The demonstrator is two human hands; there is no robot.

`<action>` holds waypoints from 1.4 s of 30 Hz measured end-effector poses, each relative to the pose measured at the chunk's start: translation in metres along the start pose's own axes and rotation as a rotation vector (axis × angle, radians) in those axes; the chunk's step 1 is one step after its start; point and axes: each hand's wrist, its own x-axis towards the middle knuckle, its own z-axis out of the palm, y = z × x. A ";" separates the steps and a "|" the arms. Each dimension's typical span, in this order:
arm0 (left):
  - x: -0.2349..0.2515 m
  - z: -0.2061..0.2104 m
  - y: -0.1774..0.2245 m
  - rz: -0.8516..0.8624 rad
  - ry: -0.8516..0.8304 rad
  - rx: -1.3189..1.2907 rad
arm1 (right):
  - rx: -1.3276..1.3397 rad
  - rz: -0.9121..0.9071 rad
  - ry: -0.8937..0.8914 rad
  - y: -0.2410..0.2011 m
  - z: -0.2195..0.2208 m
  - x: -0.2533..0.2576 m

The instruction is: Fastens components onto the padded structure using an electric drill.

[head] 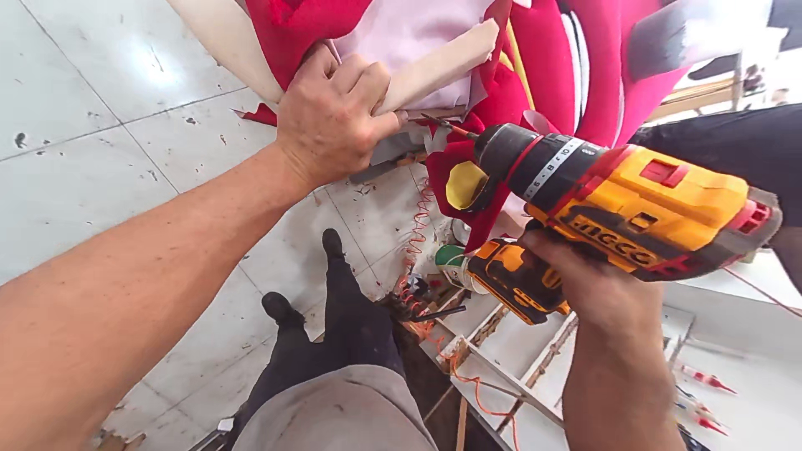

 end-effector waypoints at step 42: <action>0.000 -0.002 0.004 0.001 -0.058 -0.026 | -0.399 -0.039 -0.155 -0.044 0.008 0.017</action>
